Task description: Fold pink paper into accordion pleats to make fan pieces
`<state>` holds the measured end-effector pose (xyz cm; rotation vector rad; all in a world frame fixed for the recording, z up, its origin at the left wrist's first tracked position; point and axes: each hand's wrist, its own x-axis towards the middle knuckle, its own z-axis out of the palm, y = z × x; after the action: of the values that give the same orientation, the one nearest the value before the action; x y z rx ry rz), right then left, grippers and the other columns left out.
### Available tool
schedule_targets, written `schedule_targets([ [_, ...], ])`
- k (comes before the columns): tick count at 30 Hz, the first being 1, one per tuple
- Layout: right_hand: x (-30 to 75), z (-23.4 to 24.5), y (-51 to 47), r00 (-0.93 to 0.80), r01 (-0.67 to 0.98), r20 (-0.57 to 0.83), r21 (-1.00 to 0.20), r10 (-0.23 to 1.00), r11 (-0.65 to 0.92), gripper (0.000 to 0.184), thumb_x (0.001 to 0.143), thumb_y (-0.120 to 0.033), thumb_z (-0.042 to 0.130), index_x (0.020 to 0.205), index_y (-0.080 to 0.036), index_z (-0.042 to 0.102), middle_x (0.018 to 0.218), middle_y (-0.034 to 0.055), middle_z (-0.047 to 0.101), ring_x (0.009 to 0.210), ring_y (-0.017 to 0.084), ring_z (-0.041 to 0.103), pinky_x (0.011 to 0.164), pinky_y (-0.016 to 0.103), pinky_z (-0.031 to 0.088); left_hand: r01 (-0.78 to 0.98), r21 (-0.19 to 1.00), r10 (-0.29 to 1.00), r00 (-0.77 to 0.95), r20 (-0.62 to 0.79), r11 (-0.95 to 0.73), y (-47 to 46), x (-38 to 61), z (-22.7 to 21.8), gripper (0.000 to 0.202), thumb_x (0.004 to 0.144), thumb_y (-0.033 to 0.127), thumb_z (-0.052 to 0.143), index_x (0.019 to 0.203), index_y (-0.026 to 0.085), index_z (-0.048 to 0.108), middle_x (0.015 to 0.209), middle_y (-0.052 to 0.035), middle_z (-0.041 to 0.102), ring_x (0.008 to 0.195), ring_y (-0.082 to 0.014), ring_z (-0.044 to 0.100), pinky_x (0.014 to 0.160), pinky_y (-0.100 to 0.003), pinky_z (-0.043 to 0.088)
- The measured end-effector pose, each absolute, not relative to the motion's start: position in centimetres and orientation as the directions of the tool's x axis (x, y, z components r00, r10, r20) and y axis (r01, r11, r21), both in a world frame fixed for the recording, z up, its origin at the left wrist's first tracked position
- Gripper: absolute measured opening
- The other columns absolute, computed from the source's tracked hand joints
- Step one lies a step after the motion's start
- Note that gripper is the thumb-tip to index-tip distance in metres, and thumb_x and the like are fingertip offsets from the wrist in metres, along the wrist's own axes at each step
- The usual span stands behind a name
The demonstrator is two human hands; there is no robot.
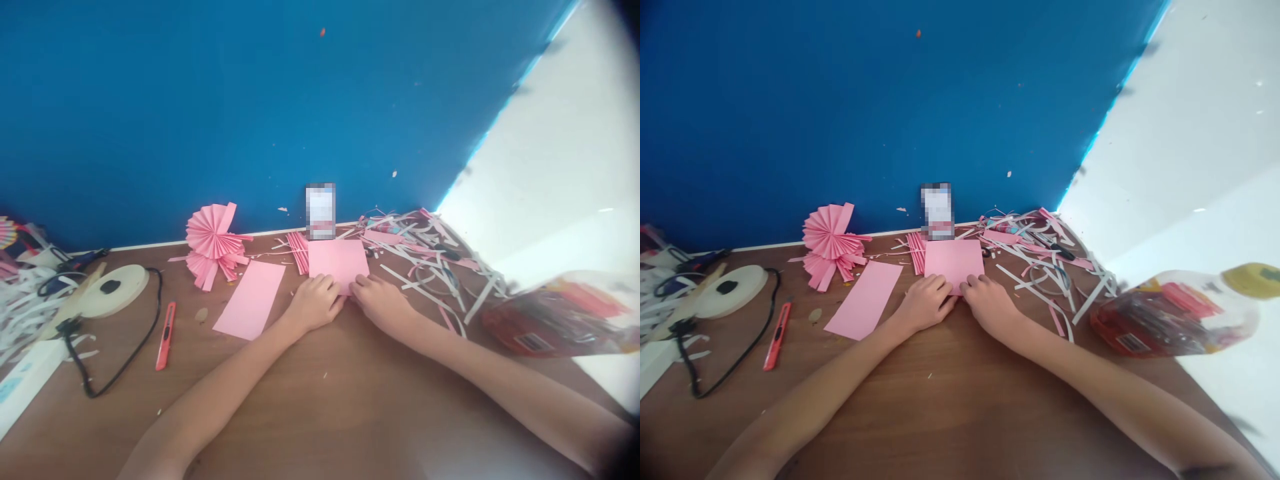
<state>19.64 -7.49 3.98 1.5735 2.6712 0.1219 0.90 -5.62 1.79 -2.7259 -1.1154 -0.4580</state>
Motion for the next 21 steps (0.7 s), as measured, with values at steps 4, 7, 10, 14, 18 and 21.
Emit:
schedule_targets([
  [4,21.6,5.7,-6.4,-0.474,0.88,-0.114,-0.02,0.873,0.475,0.011,0.089,-0.026,0.052,0.092,-0.02,0.061,0.093,0.0055,0.064,0.08,0.019,0.059,0.058,0.027,0.031,0.669,-0.029,0.625,0.708,0.328,-0.743,-5.3,0.7,1.8,0.03,0.098,0.029,0.036,0.082,0.016,0.058,0.083,-0.0054,0.057,0.081,-0.0172,0.054,0.069,-0.03,0.042],
  [7,22.7,6.7,-5.9,-0.418,0.909,-0.204,-0.081,0.885,0.41,0.019,0.089,-0.032,0.051,0.081,-0.022,0.065,0.084,0.0042,0.065,0.076,0.019,0.06,0.057,0.025,0.029,0.652,0.042,0.629,0.711,0.314,-0.757,-5.0,0.6,1.7,0.033,0.099,0.03,0.036,0.083,0.016,0.061,0.084,-0.0047,0.059,0.081,-0.0162,0.055,0.072,-0.029,0.043],
  [10,23.1,7.0,-5.3,-0.407,0.913,-0.257,-0.136,0.877,0.384,0.018,0.085,-0.033,0.056,0.077,-0.023,0.068,0.08,0.0045,0.066,0.076,0.019,0.06,0.059,0.025,0.031,0.624,0.188,0.649,0.697,0.306,-0.758,-4.5,0.4,1.4,0.03,0.097,0.031,0.041,0.087,0.018,0.065,0.087,-0.0039,0.062,0.084,-0.0153,0.058,0.074,-0.027,0.045],
  [14,23.2,6.8,-4.7,-0.396,0.917,-0.266,-0.17,0.879,0.361,0.019,0.08,-0.037,0.062,0.073,-0.022,0.069,0.08,0.0048,0.066,0.078,0.019,0.061,0.062,0.026,0.033,0.572,0.44,0.713,0.637,0.293,-0.692,-3.9,0.1,1.2,0.02,0.093,0.032,0.051,0.101,0.023,0.067,0.098,-0.002,0.067,0.093,-0.0148,0.061,0.08,-0.026,0.048],
  [18,23.5,7.1,-4.5,-0.351,0.935,-0.258,-0.144,0.9,0.323,0.021,0.082,-0.038,0.059,0.073,-0.022,0.067,0.08,0.0044,0.066,0.078,0.019,0.06,0.06,0.026,0.032,0.536,0.586,0.767,0.589,0.256,-0.608,-3.5,0.0,1.3,0.02,0.092,0.026,0.05,0.1,0.022,0.067,0.1,-0.0021,0.068,0.092,-0.0146,0.063,0.079,-0.027,0.05],
  [21,23.6,7.5,-4.7,-0.341,0.94,-0.203,-0.087,0.918,0.33,0.022,0.085,-0.037,0.056,0.077,-0.02,0.066,0.085,0.0061,0.066,0.079,0.019,0.06,0.061,0.026,0.032,0.535,0.578,0.764,0.585,0.272,-0.616,-3.5,-0.1,1.3,0.021,0.093,0.024,0.047,0.097,0.021,0.067,0.097,-0.0026,0.068,0.09,-0.0148,0.063,0.079,-0.027,0.05],
])
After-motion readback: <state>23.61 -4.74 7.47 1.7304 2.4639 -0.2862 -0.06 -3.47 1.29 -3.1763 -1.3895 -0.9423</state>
